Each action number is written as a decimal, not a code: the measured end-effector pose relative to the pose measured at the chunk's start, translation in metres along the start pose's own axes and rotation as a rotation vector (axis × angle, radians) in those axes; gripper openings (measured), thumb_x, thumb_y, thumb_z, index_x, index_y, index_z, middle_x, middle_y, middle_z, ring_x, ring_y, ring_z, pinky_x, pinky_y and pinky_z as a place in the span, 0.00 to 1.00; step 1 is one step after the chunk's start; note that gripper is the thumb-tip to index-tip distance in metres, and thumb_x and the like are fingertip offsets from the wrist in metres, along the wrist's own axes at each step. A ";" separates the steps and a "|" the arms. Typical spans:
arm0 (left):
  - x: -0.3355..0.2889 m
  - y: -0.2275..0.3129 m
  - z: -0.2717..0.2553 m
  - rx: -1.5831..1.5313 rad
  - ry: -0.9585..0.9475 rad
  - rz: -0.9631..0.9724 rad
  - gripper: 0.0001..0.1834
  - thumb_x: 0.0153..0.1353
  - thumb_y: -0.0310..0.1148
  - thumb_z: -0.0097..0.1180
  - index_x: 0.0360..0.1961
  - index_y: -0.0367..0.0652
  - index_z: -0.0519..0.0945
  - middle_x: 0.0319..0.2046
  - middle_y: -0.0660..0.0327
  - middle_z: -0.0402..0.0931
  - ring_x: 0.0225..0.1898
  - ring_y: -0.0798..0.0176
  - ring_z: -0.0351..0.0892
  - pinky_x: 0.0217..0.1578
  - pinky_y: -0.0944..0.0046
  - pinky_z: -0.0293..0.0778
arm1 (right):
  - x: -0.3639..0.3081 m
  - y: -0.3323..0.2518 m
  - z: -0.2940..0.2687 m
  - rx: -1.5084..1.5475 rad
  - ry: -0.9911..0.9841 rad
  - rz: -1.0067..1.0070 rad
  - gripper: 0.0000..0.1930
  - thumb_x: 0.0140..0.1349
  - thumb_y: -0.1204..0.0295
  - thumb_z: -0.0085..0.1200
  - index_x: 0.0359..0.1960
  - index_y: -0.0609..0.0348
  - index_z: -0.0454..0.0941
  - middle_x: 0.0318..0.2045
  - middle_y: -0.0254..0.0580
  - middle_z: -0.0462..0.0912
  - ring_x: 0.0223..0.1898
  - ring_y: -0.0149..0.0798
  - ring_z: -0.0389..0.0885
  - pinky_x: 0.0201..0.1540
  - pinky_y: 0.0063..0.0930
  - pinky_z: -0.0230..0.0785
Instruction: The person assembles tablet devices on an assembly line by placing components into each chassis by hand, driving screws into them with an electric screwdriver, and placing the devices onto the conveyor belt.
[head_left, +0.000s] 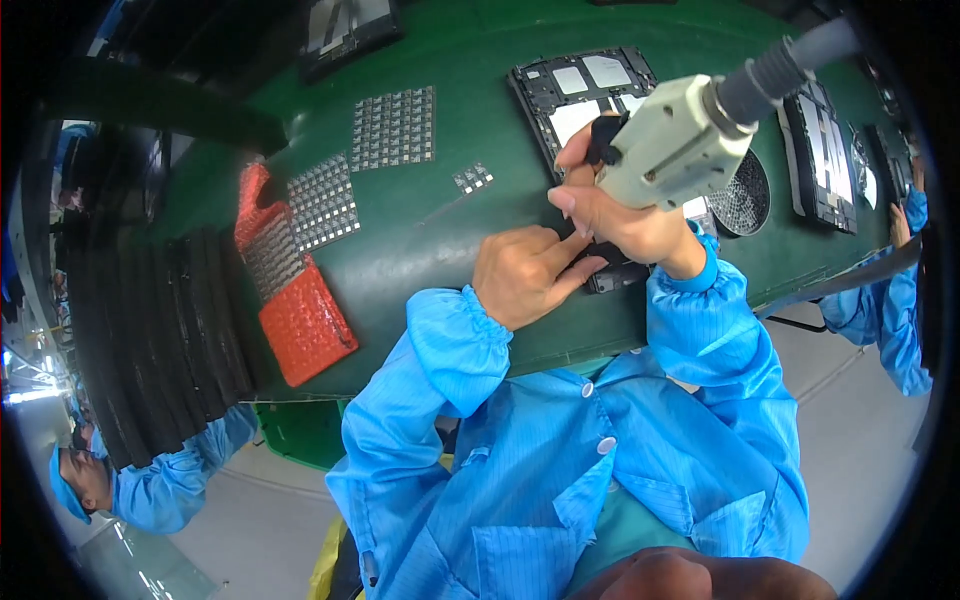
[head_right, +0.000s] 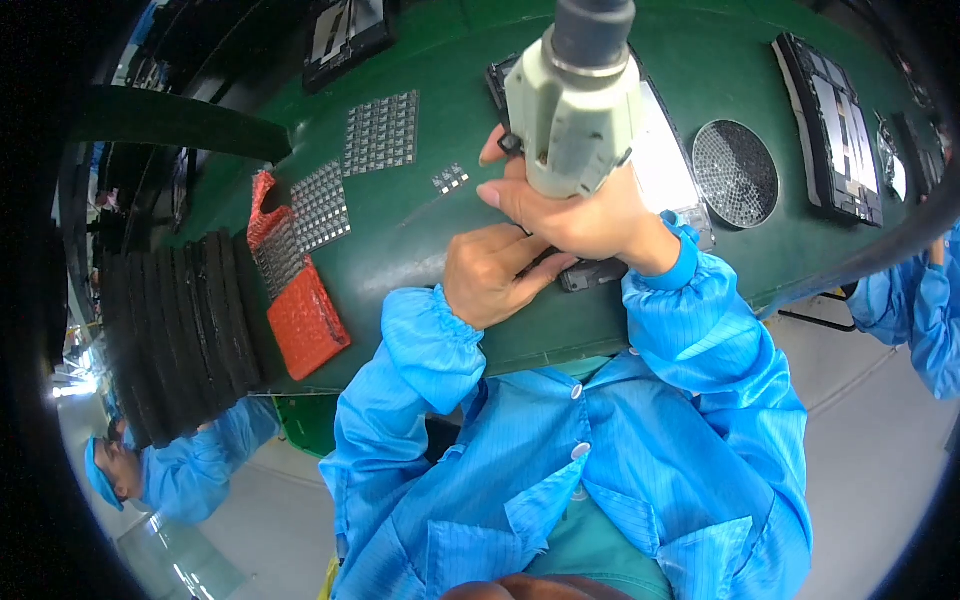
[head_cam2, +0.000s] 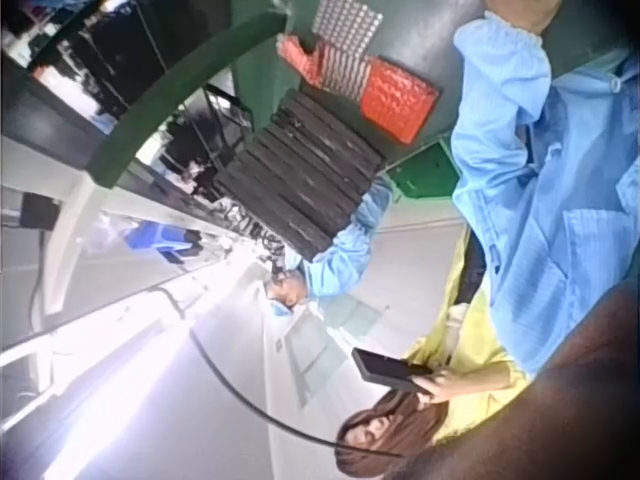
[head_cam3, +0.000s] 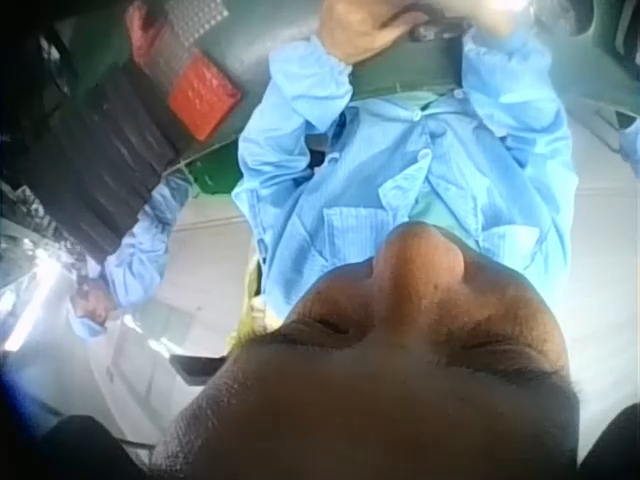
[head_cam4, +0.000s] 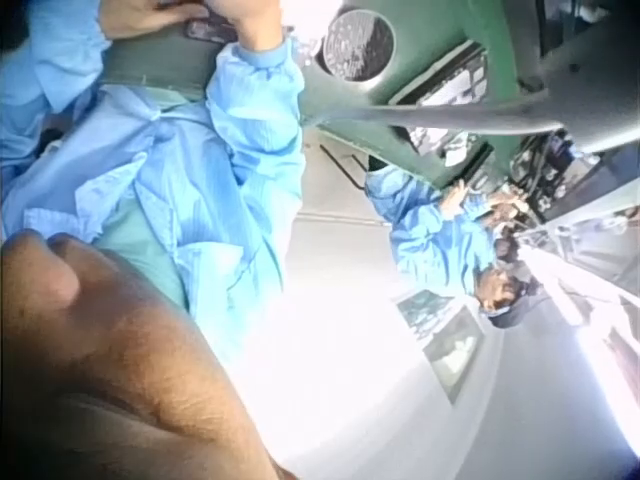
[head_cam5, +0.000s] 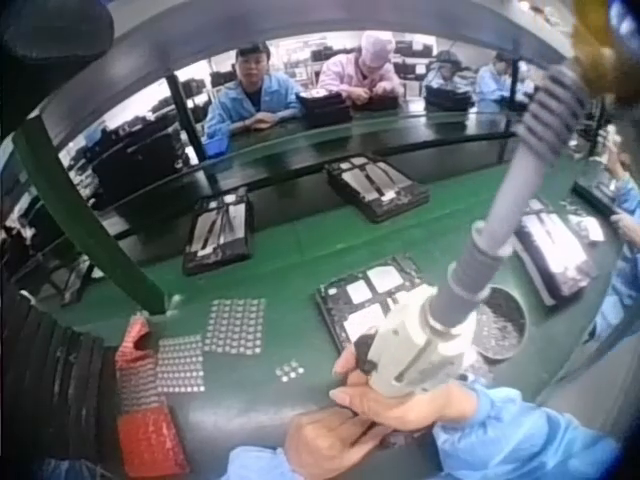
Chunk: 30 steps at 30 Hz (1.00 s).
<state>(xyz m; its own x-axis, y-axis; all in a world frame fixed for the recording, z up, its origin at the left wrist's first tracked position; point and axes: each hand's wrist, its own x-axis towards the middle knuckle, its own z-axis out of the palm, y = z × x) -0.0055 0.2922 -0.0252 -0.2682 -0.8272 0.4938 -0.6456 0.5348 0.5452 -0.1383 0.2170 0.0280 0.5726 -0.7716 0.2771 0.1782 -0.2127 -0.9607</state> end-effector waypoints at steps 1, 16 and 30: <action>0.000 -0.002 0.001 0.003 -0.003 0.003 0.14 0.45 0.38 0.64 0.30 0.41 0.81 0.12 0.61 0.69 0.16 0.60 0.71 0.17 0.60 0.67 | -0.001 0.006 -0.001 -0.040 -0.025 -0.080 0.14 0.50 0.82 0.56 0.37 0.64 0.67 0.18 0.32 0.70 0.18 0.24 0.69 0.21 0.17 0.63; 0.010 -0.036 -0.042 0.343 0.156 -0.512 0.17 0.46 0.32 0.64 0.37 0.34 0.77 0.33 0.55 0.73 0.16 0.70 0.65 0.20 0.71 0.65 | -0.015 -0.036 -0.106 0.011 0.352 -0.174 0.19 0.48 0.74 0.62 0.41 0.69 0.71 0.14 0.35 0.73 0.15 0.27 0.71 0.18 0.18 0.62; 0.019 -0.040 -0.050 -0.287 0.071 -0.749 0.09 0.43 0.22 0.66 0.26 0.34 0.77 0.22 0.68 0.71 0.23 0.77 0.65 0.24 0.77 0.64 | -0.017 -0.006 -0.147 0.003 0.475 -0.134 0.14 0.46 0.80 0.59 0.37 0.67 0.72 0.15 0.33 0.73 0.14 0.24 0.71 0.17 0.17 0.62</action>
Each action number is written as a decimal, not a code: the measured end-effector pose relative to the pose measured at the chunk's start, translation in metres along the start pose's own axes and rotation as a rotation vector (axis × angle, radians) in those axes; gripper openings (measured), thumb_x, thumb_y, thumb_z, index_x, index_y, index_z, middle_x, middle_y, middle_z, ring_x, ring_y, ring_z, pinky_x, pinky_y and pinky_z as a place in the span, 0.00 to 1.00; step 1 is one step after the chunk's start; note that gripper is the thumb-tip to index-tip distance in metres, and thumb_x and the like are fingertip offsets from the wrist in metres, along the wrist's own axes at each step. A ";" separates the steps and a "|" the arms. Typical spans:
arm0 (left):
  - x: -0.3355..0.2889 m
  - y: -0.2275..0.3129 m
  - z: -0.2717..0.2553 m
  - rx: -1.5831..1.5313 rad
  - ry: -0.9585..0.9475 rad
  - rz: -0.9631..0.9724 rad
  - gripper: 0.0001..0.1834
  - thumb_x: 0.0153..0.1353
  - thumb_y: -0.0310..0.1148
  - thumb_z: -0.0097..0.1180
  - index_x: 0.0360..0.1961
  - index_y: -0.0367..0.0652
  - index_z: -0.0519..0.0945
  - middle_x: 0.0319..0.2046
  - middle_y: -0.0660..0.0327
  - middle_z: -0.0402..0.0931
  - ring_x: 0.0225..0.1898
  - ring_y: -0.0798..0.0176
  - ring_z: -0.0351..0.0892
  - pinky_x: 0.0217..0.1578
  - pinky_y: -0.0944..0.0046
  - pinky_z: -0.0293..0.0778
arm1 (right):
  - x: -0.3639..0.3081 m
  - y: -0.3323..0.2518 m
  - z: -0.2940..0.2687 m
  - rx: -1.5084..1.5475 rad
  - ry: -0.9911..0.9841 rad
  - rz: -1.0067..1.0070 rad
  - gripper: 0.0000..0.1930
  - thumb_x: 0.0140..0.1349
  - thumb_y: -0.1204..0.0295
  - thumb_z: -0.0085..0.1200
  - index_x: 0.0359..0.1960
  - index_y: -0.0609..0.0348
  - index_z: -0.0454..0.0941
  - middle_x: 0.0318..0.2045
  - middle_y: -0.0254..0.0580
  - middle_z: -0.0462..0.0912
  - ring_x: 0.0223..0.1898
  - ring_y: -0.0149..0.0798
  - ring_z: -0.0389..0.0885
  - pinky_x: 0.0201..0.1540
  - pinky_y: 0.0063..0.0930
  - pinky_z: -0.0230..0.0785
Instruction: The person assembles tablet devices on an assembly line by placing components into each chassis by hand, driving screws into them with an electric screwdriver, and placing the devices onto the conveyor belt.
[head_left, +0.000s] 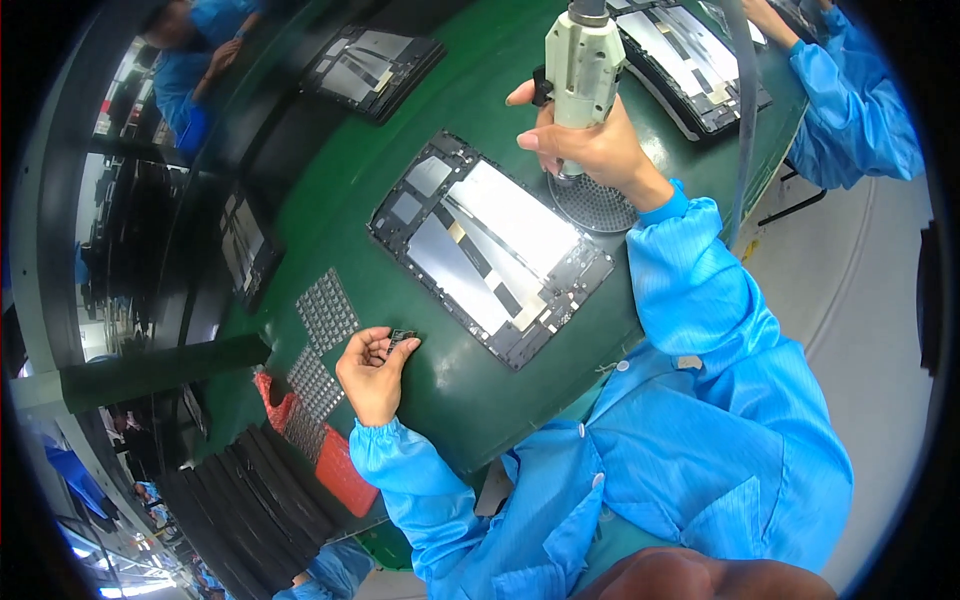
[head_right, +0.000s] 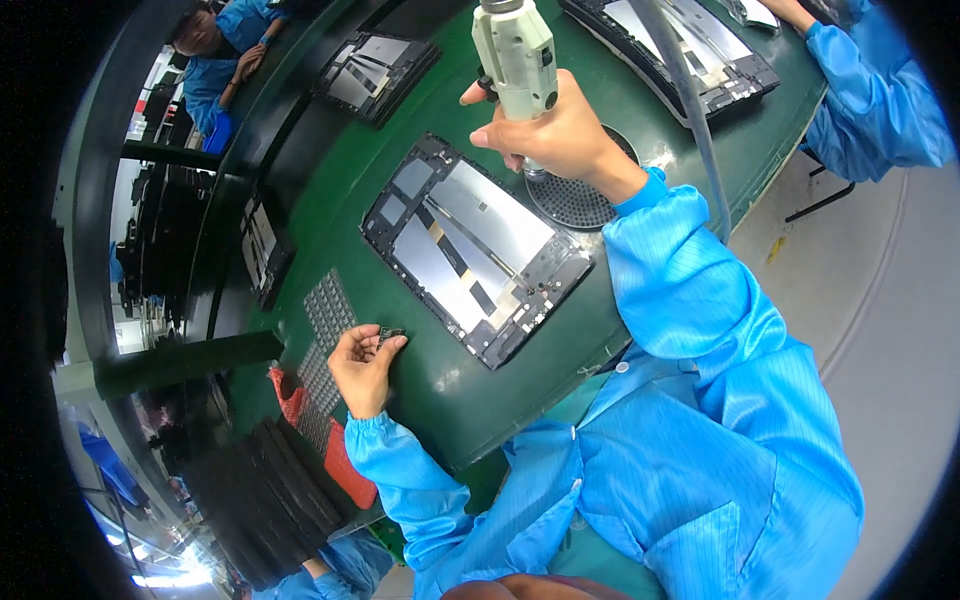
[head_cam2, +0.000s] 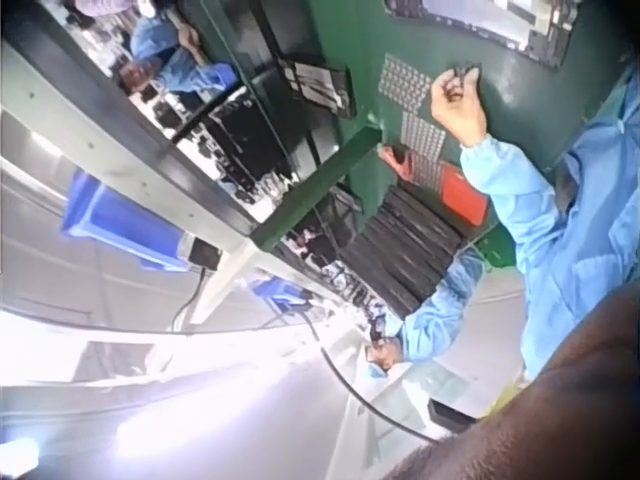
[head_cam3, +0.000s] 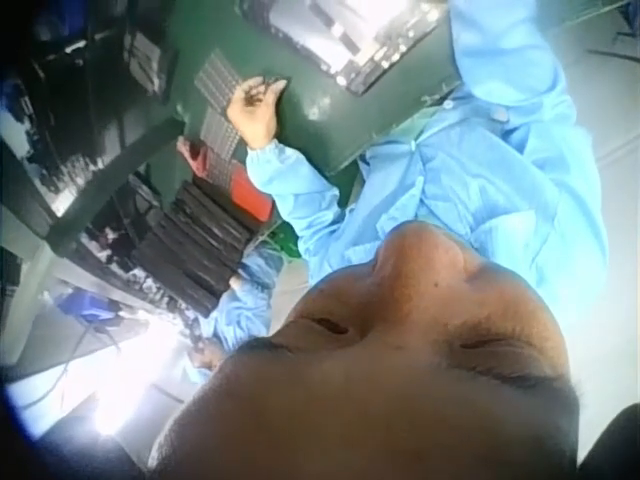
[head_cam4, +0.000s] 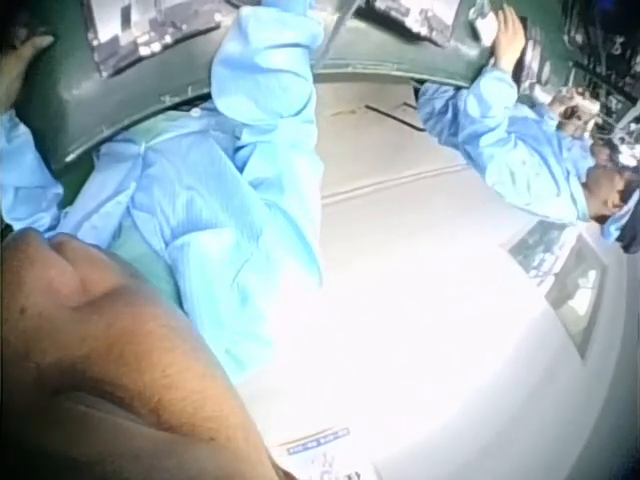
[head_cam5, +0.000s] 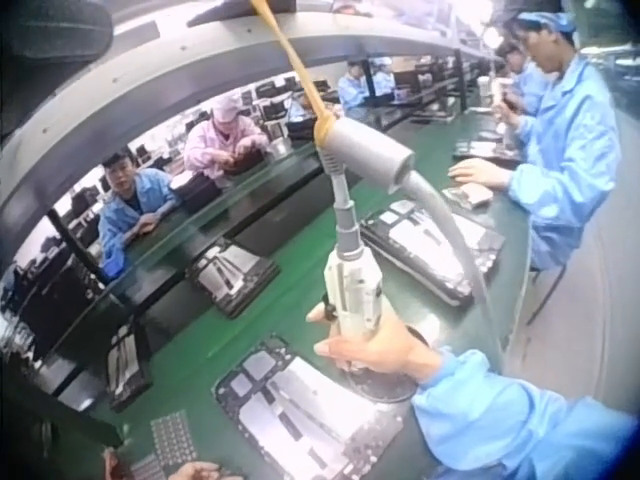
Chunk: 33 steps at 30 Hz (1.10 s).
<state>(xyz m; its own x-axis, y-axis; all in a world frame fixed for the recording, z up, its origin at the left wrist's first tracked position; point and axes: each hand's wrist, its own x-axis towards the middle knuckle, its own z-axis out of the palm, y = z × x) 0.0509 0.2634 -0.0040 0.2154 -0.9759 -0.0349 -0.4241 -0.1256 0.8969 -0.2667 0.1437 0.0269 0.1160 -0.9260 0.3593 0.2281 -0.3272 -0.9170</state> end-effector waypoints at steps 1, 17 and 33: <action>-0.001 0.001 -0.001 0.121 -0.013 -0.012 0.09 0.44 0.22 0.65 0.27 0.33 0.78 0.22 0.68 0.72 0.23 0.77 0.66 0.24 0.77 0.63 | -0.001 0.001 0.000 -0.001 0.007 0.014 0.14 0.47 0.80 0.59 0.36 0.67 0.72 0.15 0.33 0.73 0.14 0.25 0.71 0.17 0.18 0.62; -0.005 -0.010 -0.016 0.025 -0.069 -0.047 0.11 0.45 0.19 0.63 0.33 0.30 0.79 0.26 0.62 0.78 0.26 0.76 0.73 0.27 0.78 0.68 | -0.006 -0.001 0.004 -0.080 0.045 0.073 0.12 0.46 0.80 0.59 0.33 0.65 0.71 0.15 0.34 0.73 0.15 0.26 0.72 0.17 0.19 0.63; 0.005 -0.003 -0.033 0.268 -0.134 -0.003 0.13 0.41 0.23 0.64 0.31 0.32 0.80 0.20 0.54 0.78 0.22 0.69 0.76 0.27 0.70 0.71 | -0.037 -0.028 0.084 0.154 -0.196 -0.052 0.18 0.49 0.79 0.57 0.43 0.71 0.69 0.15 0.36 0.74 0.16 0.28 0.74 0.19 0.17 0.65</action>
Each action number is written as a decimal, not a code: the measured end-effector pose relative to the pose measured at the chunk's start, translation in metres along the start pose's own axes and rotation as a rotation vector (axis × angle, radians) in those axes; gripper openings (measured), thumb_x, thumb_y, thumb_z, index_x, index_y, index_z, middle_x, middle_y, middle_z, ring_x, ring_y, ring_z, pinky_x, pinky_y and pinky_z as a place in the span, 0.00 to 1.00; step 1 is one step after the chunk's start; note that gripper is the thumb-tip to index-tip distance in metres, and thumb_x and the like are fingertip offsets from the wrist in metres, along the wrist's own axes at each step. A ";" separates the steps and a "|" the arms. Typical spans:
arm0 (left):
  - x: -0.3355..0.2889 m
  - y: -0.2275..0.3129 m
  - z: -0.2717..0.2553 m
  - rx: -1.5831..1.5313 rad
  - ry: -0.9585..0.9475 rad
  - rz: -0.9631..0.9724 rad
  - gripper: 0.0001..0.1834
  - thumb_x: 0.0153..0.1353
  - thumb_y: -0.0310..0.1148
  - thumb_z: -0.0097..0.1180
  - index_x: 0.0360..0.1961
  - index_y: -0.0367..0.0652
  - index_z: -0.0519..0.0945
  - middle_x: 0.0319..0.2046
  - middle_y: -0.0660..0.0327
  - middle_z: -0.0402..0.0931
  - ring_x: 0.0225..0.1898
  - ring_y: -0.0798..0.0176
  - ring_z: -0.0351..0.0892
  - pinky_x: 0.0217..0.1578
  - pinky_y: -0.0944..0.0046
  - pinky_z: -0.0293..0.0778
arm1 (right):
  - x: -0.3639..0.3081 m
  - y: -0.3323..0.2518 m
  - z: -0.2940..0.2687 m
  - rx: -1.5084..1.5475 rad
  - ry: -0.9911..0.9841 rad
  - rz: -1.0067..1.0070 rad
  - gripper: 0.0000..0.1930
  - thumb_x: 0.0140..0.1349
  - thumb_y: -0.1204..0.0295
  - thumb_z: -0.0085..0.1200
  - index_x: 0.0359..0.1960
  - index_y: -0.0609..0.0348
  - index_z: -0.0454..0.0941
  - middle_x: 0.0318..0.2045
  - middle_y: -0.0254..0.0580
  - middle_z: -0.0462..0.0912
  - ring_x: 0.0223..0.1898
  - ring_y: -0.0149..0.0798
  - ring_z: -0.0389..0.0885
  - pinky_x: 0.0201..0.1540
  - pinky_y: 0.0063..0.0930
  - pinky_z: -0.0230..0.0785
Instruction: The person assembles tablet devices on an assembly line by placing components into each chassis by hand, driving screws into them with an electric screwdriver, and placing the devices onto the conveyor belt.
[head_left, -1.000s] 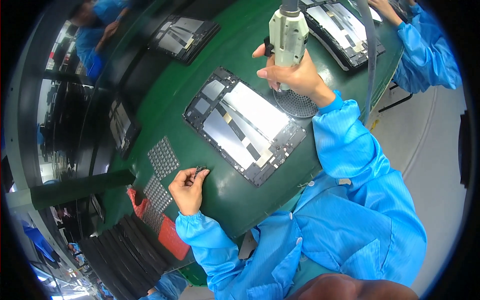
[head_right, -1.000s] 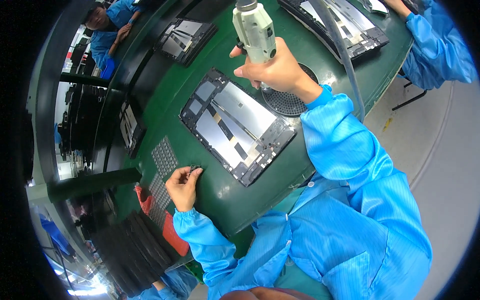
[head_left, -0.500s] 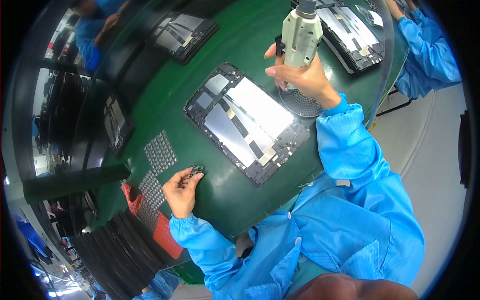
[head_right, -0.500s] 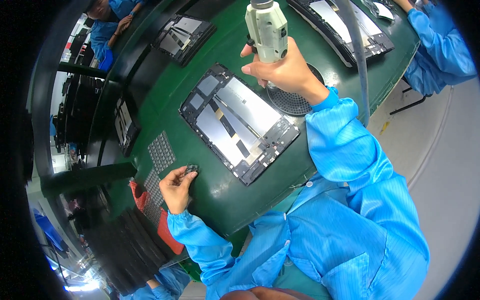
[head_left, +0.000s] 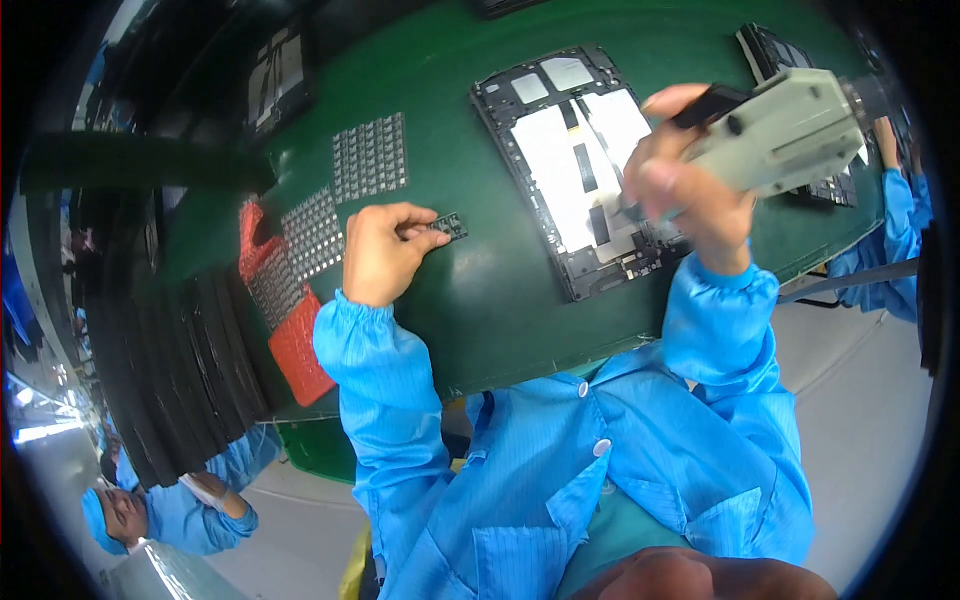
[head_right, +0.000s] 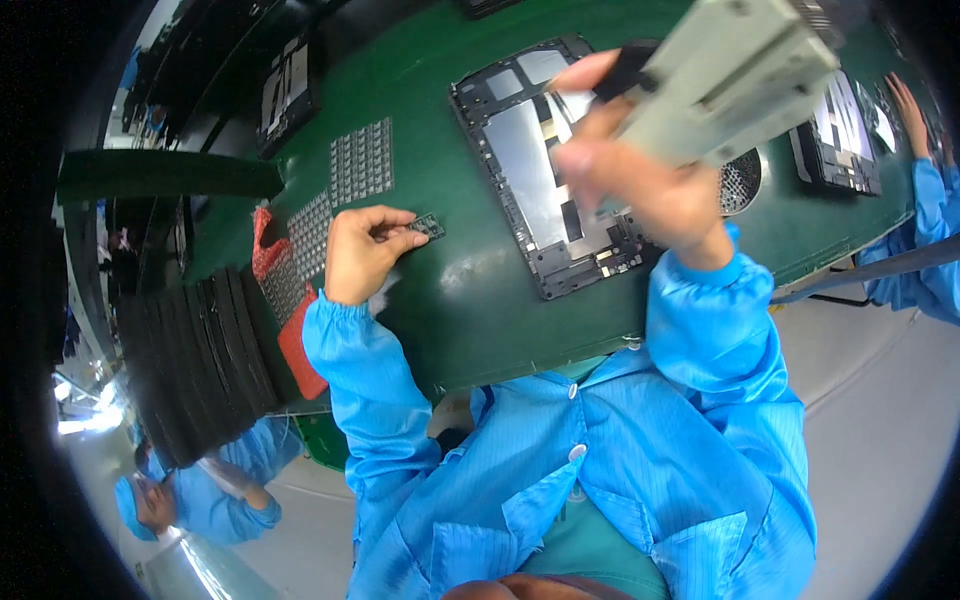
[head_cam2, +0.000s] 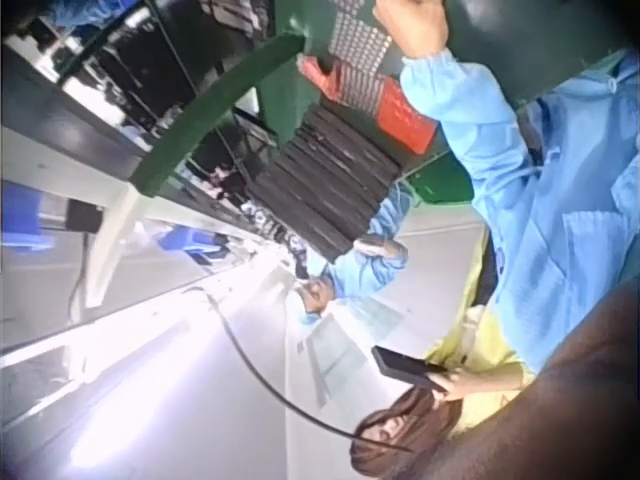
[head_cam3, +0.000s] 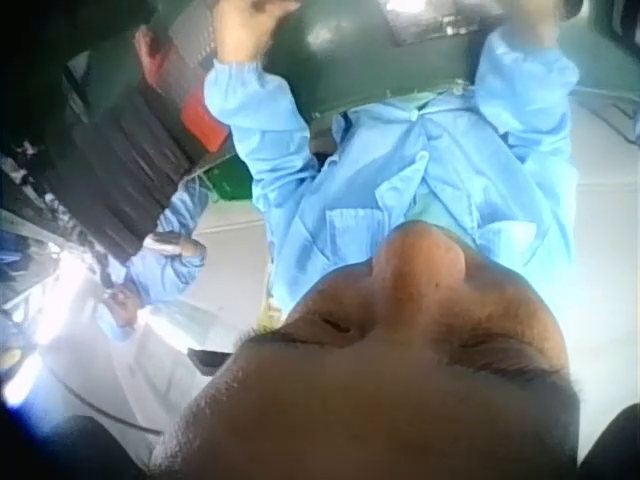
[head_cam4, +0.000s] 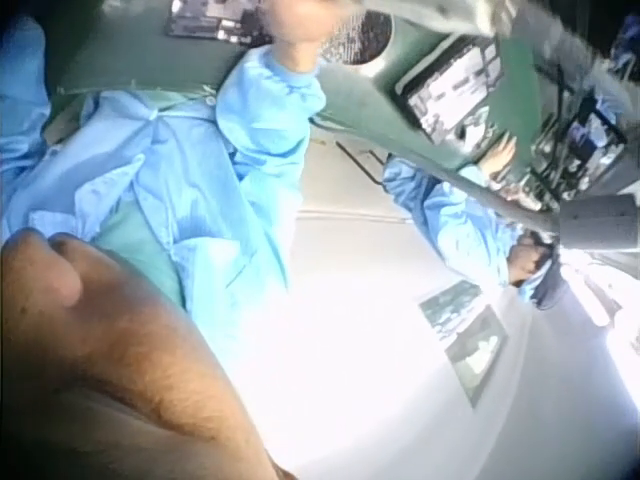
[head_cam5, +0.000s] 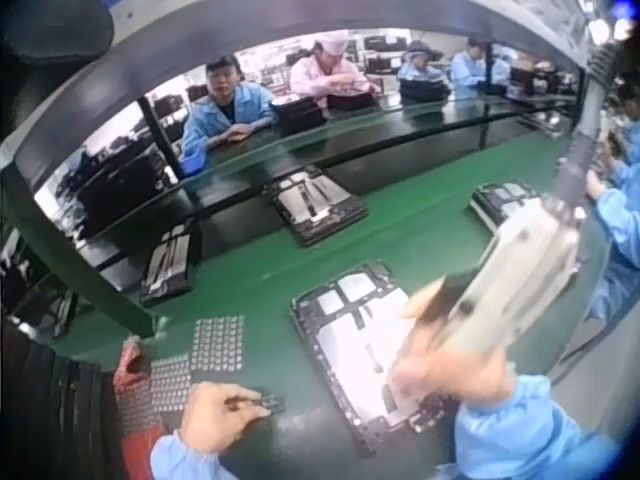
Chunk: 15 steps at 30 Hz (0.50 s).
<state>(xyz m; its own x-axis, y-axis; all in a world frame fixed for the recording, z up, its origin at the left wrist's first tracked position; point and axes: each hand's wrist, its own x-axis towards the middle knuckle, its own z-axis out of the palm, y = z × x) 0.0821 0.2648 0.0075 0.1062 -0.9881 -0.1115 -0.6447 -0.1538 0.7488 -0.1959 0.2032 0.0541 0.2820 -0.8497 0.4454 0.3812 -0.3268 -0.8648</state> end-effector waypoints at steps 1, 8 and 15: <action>0.000 0.002 -0.003 0.009 -0.016 0.011 0.13 0.41 0.22 0.64 0.31 0.33 0.80 0.20 0.54 0.78 0.22 0.69 0.76 0.27 0.70 0.71 | -0.003 0.002 0.016 -0.021 -0.056 0.051 0.18 0.50 0.80 0.57 0.43 0.69 0.69 0.15 0.32 0.73 0.16 0.25 0.72 0.19 0.16 0.63; -0.001 -0.004 0.000 -0.045 -0.084 0.032 0.15 0.40 0.22 0.64 0.33 0.32 0.80 0.20 0.58 0.77 0.21 0.74 0.72 0.27 0.73 0.70 | -0.012 0.021 0.046 -0.060 -0.261 0.264 0.18 0.50 0.81 0.57 0.44 0.66 0.69 0.14 0.28 0.70 0.16 0.20 0.67 0.19 0.15 0.58; -0.002 -0.008 0.000 -0.011 -0.051 0.099 0.14 0.41 0.23 0.66 0.32 0.32 0.80 0.23 0.60 0.76 0.23 0.74 0.70 0.27 0.73 0.69 | -0.013 0.027 0.050 -0.036 -0.262 0.272 0.18 0.50 0.80 0.57 0.44 0.66 0.69 0.14 0.28 0.70 0.16 0.20 0.67 0.19 0.14 0.58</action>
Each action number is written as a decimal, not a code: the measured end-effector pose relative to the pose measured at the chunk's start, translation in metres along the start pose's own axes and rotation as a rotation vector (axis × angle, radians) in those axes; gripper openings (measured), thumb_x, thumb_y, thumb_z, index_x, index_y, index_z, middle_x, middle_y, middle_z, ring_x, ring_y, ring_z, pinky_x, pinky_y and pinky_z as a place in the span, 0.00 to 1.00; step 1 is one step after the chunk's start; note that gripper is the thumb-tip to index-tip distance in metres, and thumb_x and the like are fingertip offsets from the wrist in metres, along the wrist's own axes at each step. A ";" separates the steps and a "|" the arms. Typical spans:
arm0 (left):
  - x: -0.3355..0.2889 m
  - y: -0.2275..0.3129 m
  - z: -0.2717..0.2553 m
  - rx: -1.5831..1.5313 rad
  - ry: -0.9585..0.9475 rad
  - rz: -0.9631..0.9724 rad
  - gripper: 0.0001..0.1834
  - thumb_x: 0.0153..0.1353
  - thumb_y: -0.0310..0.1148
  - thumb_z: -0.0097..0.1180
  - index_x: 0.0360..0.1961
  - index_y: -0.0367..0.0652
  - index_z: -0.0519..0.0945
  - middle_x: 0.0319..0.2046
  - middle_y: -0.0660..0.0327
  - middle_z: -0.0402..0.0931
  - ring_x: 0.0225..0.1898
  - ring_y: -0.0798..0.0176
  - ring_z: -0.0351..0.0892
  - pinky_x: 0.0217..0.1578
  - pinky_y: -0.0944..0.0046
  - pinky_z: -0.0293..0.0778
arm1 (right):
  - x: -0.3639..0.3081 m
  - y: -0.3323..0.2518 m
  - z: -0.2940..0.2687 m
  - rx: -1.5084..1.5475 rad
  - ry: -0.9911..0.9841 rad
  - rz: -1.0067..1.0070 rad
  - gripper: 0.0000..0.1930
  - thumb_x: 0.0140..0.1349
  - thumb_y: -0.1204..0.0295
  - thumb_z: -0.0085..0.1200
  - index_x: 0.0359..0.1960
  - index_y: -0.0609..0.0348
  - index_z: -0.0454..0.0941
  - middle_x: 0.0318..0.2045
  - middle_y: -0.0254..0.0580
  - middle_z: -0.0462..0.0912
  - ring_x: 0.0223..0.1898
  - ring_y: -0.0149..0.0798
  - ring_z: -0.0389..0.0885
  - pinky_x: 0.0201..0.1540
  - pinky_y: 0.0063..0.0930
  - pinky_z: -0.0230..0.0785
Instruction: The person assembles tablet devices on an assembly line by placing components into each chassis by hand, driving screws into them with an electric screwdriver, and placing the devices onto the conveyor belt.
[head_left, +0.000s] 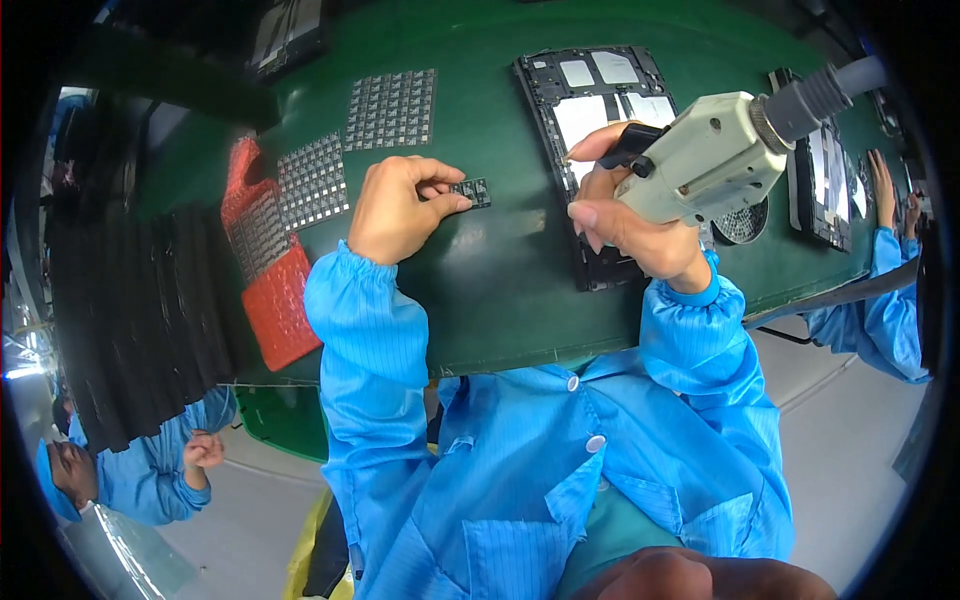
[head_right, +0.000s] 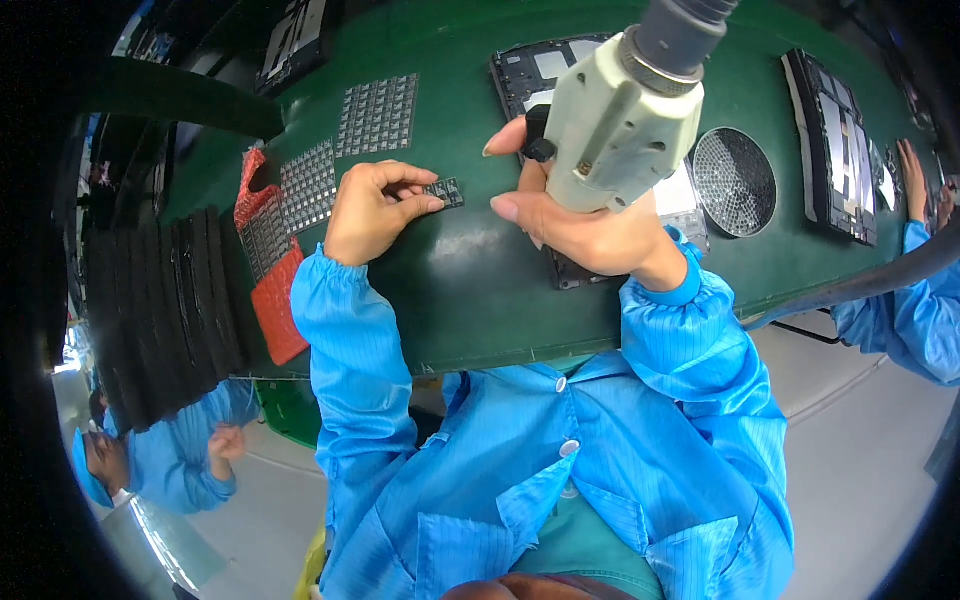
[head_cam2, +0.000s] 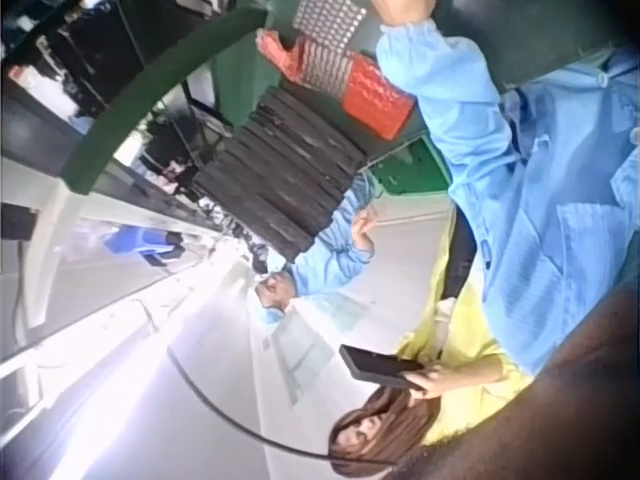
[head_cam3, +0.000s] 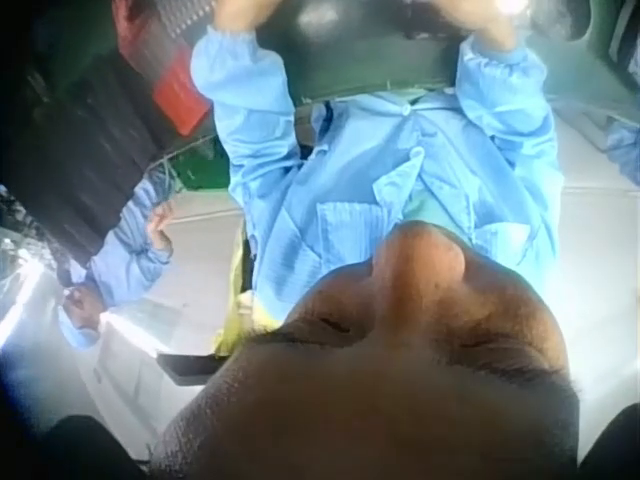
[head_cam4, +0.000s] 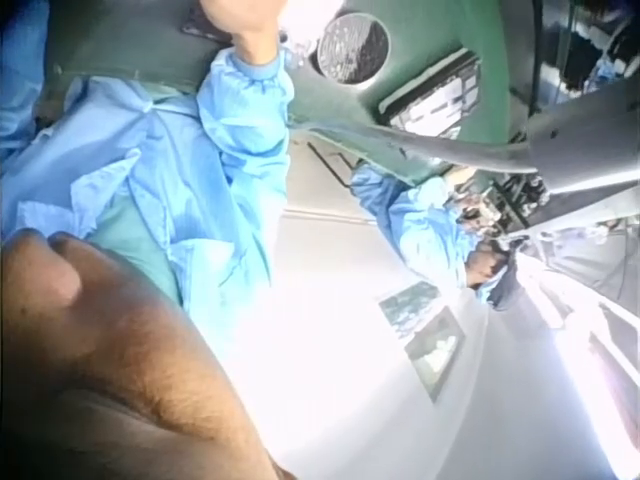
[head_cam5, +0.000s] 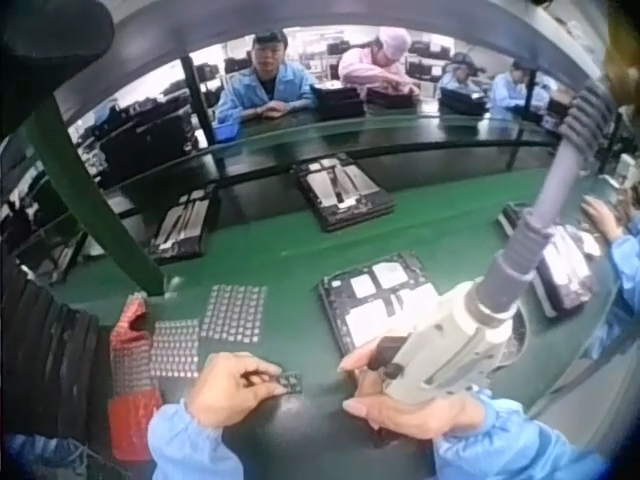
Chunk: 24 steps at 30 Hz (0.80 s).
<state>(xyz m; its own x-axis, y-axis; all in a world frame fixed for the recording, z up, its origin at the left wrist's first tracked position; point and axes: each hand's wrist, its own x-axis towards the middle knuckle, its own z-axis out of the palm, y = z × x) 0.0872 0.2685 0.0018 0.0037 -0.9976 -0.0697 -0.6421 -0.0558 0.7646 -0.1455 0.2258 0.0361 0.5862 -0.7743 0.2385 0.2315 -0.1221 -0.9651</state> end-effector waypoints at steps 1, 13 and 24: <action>0.001 0.000 0.000 0.006 0.009 0.006 0.14 0.41 0.23 0.66 0.33 0.32 0.80 0.23 0.60 0.76 0.23 0.74 0.70 0.27 0.73 0.69 | 0.000 0.000 -0.001 -0.003 -0.004 0.001 0.18 0.50 0.80 0.57 0.44 0.66 0.69 0.14 0.28 0.70 0.16 0.20 0.67 0.19 0.14 0.58; 0.000 0.003 0.001 0.074 0.184 0.017 0.16 0.42 0.27 0.65 0.35 0.33 0.80 0.29 0.54 0.78 0.25 0.66 0.76 0.29 0.69 0.71 | -0.004 0.001 -0.004 -0.219 -0.150 -0.076 0.16 0.47 0.83 0.56 0.39 0.67 0.66 0.14 0.35 0.70 0.15 0.28 0.68 0.23 0.25 0.66; -0.018 0.057 0.061 0.223 0.360 0.742 0.08 0.44 0.29 0.63 0.26 0.39 0.79 0.28 0.57 0.78 0.36 0.56 0.78 0.36 0.60 0.73 | -0.002 -0.023 -0.042 0.181 0.223 -0.317 0.21 0.49 0.80 0.52 0.47 0.72 0.65 0.13 0.38 0.69 0.14 0.30 0.67 0.21 0.24 0.63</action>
<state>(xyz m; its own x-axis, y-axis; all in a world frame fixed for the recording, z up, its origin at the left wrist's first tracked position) 0.0038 0.2854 0.0073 -0.2583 -0.7270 0.6362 -0.7106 0.5891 0.3847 -0.1842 0.2041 0.0530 0.2865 -0.8336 0.4723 0.5178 -0.2800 -0.8084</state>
